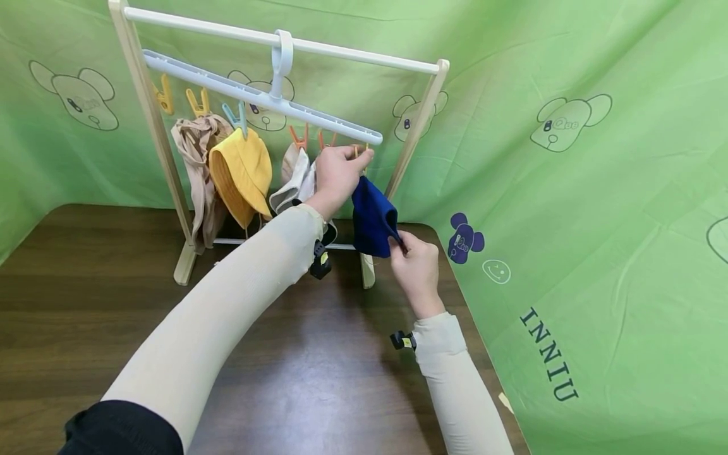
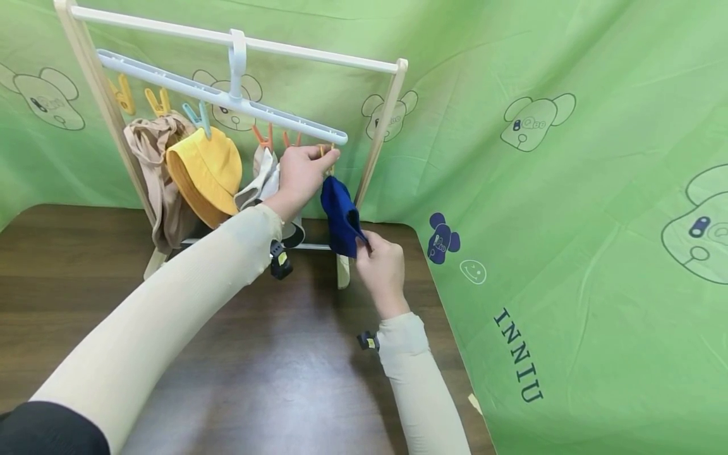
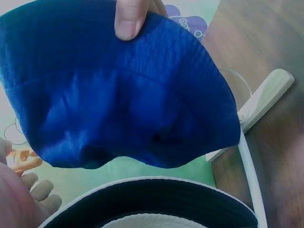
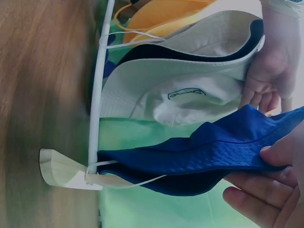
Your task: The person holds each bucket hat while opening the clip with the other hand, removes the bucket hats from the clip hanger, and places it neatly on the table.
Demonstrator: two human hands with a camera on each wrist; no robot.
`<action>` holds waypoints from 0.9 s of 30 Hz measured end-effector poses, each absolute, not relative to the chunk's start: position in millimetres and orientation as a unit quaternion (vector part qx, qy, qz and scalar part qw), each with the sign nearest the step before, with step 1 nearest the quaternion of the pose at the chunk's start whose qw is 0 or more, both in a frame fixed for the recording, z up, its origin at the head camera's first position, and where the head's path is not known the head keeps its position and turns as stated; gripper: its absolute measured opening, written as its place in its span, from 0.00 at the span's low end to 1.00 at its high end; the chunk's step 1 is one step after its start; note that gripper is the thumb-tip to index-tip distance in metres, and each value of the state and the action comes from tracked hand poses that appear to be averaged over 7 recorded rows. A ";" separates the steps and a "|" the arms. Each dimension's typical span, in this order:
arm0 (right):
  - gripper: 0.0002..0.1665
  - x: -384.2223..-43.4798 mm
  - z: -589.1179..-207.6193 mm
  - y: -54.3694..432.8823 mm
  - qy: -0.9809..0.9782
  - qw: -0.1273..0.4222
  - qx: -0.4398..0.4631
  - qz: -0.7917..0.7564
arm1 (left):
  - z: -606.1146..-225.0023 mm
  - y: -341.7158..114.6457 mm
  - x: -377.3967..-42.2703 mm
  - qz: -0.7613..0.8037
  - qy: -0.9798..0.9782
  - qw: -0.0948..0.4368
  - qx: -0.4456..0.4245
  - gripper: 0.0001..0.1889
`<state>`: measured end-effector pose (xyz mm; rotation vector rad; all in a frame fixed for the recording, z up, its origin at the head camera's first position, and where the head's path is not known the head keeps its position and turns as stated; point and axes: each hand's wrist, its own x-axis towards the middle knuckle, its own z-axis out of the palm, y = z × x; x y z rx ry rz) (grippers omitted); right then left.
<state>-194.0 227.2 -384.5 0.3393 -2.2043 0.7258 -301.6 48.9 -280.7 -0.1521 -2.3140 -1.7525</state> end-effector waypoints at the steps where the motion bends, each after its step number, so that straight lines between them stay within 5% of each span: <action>1: 0.04 -193.0 -384.3 228.1 -0.866 0.389 0.133 0.286 | -280.5 48.7 -301.7 -0.597 -0.792 0.119 -0.052 0.13; 27: 0.04 -175.9 -374.9 243.2 -0.847 0.405 0.125 0.320 | -273.0 43.9 -298.6 -0.584 -0.806 0.094 -0.030 0.15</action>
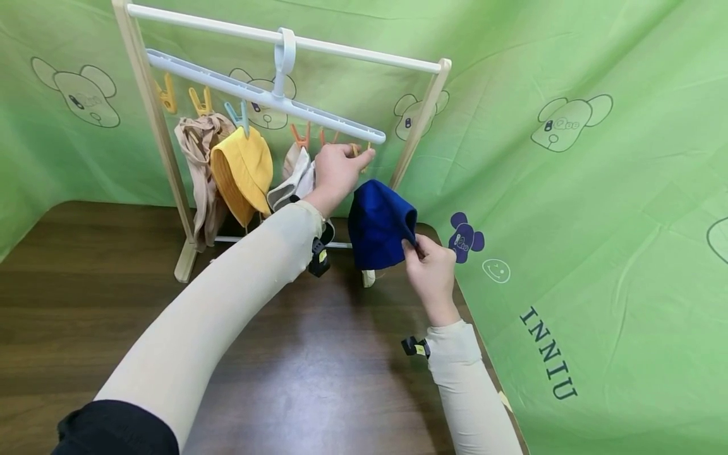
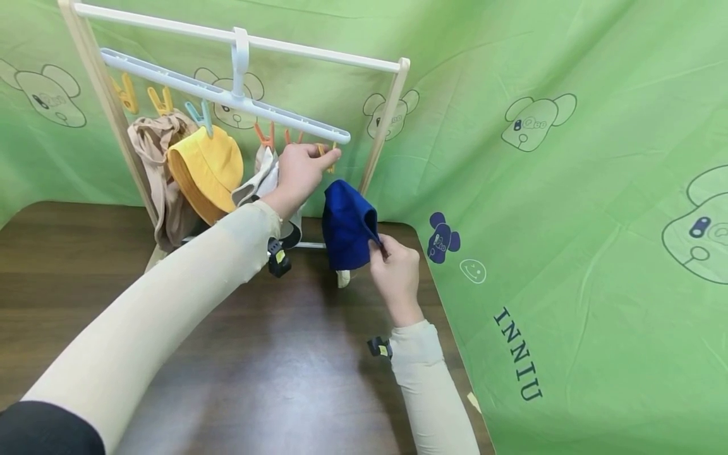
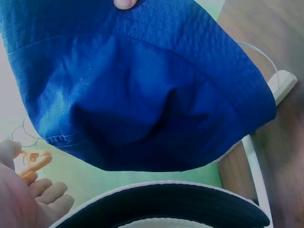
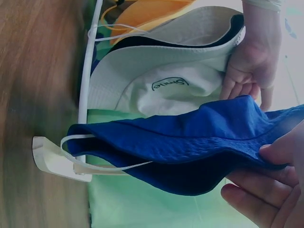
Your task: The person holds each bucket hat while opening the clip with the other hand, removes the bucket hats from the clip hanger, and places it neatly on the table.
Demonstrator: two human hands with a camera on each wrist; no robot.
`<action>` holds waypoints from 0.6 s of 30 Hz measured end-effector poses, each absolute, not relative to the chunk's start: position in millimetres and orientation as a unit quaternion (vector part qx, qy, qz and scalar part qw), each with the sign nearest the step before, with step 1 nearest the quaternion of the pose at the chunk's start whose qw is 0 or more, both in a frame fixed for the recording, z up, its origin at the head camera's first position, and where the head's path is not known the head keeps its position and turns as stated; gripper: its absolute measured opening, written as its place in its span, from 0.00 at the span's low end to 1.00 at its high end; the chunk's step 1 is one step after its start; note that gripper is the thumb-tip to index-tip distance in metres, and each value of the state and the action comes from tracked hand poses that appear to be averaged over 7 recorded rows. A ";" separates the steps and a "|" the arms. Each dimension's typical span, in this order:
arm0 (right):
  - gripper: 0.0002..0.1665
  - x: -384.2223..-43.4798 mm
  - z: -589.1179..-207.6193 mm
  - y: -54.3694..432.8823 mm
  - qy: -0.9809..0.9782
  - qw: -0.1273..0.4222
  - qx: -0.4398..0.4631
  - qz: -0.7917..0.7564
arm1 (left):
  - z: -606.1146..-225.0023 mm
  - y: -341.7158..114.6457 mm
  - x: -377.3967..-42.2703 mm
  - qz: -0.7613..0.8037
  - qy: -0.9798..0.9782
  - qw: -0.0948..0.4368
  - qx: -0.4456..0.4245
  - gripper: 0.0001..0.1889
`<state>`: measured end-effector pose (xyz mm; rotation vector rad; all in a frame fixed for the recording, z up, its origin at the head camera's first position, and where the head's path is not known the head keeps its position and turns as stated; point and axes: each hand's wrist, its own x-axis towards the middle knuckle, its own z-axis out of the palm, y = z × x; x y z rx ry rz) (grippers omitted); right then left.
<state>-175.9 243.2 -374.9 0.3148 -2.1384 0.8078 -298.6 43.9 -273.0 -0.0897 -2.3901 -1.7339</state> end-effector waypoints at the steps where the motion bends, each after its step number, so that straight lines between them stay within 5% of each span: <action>1: 0.03 -175.1 -374.7 243.2 -0.848 0.404 0.124 0.319 | -272.5 43.7 -297.8 -0.584 -0.806 0.091 -0.030 0.16; 18: 0.04 -157.3 -368.7 242.6 -0.855 0.395 0.104 0.319 | -260.7 42.0 -288.2 -0.566 -0.823 0.044 -0.037 0.22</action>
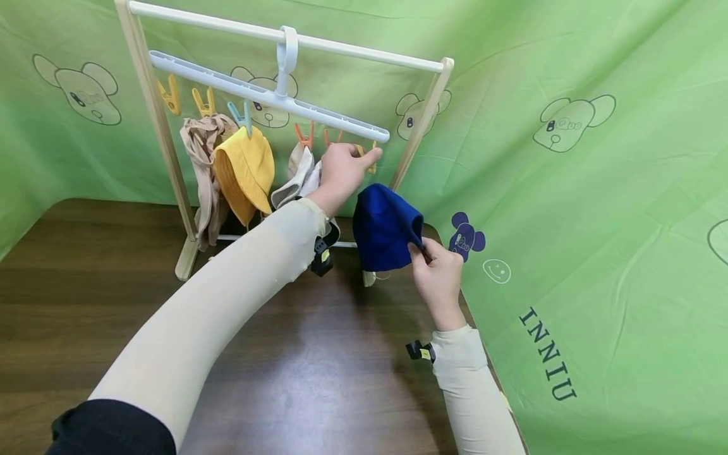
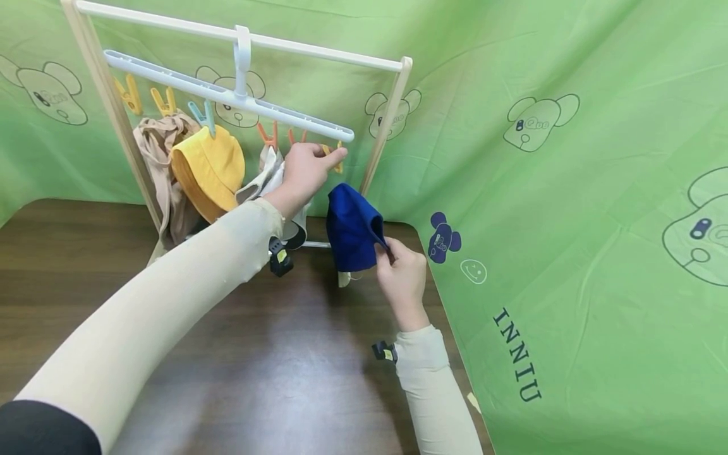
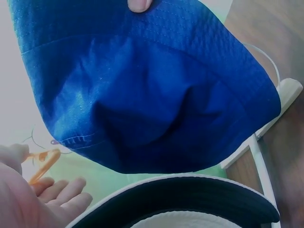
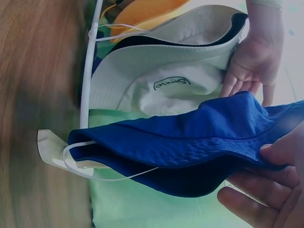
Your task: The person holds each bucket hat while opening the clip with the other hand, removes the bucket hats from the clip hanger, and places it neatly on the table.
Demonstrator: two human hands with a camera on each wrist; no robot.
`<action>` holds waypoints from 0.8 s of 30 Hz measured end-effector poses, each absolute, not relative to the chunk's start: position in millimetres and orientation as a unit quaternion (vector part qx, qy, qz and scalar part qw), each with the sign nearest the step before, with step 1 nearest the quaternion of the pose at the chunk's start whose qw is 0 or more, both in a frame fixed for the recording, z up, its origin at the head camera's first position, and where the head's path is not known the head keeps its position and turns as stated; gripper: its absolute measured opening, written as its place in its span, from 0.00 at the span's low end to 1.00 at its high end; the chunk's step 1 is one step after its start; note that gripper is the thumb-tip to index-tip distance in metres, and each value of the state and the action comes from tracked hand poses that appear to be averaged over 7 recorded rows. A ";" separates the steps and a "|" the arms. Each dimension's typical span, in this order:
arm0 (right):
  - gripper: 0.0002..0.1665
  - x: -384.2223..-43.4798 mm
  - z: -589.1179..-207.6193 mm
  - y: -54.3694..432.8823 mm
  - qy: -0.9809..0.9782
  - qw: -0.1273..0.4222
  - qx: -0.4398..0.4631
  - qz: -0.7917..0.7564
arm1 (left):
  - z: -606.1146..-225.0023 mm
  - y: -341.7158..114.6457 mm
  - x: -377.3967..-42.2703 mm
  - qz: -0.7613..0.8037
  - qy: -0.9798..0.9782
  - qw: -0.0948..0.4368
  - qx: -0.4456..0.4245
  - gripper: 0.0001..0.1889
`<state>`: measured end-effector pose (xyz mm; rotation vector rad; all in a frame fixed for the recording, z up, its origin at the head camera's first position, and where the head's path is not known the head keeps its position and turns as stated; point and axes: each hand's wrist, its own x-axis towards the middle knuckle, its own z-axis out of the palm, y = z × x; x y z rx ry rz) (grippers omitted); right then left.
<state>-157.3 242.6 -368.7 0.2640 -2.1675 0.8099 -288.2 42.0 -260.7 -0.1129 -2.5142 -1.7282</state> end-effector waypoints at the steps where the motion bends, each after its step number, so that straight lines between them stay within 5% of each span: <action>1: 0.04 -157.0 -368.3 242.8 -0.855 0.395 0.104 0.321 | -260.1 42.2 -288.3 -0.568 -0.821 0.037 -0.037 0.23; 24: 0.07 -134.7 -365.1 244.4 -0.846 0.430 0.090 0.302 | -235.5 31.0 -264.7 -0.562 -0.824 -0.055 -0.037 0.22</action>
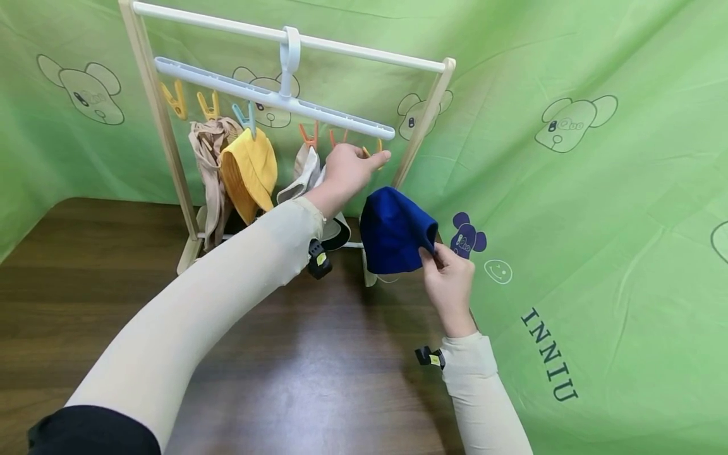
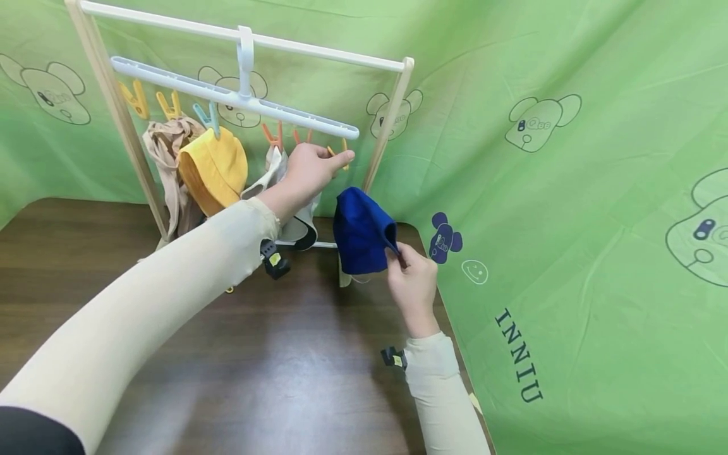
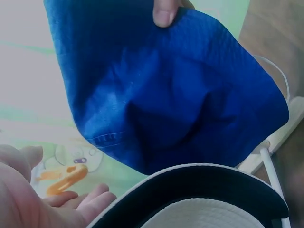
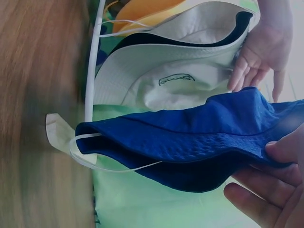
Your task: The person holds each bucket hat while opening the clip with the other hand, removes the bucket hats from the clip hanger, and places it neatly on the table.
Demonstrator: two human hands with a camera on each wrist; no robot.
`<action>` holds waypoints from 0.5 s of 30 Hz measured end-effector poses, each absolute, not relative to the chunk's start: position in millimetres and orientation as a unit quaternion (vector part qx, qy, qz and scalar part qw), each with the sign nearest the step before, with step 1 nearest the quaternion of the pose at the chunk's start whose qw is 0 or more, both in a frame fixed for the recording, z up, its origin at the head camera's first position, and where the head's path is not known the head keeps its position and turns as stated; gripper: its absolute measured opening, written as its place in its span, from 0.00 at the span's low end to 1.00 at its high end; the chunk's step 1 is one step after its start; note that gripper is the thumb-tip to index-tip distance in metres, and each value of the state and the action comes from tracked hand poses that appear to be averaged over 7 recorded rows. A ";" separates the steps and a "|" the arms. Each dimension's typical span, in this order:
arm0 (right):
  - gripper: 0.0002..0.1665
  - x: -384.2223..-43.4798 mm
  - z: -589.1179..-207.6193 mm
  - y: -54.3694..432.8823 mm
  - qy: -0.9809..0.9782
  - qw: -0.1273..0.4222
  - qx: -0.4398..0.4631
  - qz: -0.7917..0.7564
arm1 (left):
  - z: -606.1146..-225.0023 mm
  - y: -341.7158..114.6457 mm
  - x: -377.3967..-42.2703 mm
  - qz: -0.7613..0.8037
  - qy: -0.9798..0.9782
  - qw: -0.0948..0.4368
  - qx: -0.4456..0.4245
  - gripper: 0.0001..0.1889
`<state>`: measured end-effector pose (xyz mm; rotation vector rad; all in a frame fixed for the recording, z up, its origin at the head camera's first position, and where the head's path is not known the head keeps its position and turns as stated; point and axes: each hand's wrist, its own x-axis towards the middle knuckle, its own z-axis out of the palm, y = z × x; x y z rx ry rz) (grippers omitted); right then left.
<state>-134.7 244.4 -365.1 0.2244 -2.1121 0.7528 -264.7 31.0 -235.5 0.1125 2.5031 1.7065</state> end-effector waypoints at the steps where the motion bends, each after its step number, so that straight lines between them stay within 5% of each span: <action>1: 0.07 -134.1 -364.7 245.1 -0.846 0.432 0.092 0.299 | -234.2 30.0 -262.8 0.562 0.824 0.053 0.037 0.22; 15: 0.10 -125.1 -358.3 249.6 -0.839 0.448 0.093 0.295 | -218.4 -3.6 -240.5 0.508 0.854 0.007 0.114 0.25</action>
